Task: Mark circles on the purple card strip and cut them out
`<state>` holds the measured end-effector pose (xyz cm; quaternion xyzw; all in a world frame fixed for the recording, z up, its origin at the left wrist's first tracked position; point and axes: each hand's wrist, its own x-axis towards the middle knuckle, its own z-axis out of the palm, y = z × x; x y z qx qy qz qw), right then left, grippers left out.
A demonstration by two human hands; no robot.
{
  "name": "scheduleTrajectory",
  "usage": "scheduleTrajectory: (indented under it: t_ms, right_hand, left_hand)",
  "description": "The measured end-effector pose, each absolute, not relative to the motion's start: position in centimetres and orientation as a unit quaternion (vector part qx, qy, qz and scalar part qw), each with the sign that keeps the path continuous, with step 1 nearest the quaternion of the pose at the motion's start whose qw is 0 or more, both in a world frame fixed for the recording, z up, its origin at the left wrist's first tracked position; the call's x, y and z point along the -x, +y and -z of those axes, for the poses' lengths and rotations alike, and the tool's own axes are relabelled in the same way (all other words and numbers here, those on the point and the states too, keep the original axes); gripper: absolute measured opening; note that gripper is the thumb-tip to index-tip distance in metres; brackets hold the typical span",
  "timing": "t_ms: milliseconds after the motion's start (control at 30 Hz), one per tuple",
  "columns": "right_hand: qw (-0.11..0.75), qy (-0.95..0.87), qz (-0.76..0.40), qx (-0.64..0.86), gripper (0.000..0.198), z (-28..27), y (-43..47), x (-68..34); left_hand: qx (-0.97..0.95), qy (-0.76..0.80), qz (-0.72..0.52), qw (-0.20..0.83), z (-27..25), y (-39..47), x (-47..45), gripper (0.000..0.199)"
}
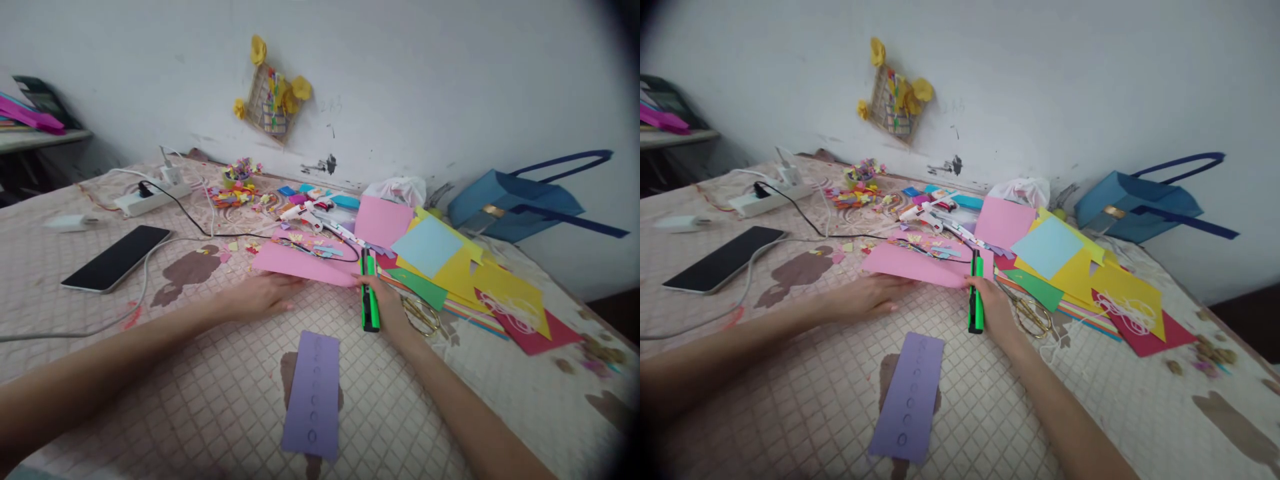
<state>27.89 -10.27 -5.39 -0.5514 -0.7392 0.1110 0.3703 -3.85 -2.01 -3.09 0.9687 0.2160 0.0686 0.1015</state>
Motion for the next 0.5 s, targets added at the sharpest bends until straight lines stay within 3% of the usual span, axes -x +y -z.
scheduleTrajectory:
  t_ms: [67,333,500]
  right_hand:
    - [0.359,-0.75,-0.107,0.545,0.032,5.1,-10.4,-28.0]
    - [0.25,-0.825,-0.015,0.506,0.026,4.4,-11.1,-28.6]
    - [0.239,-0.836,-0.006,0.494,0.018,4.0,-11.5,-28.4]
  left_hand:
    - [-0.972,0.205,-0.069,0.093,3.0,-2.5,5.5,0.052]
    - [-0.866,0.459,-0.198,0.005,1.1,-0.9,10.1,0.03]
    - [-0.903,0.327,-0.279,0.009,1.4,-2.8,7.1,0.032]
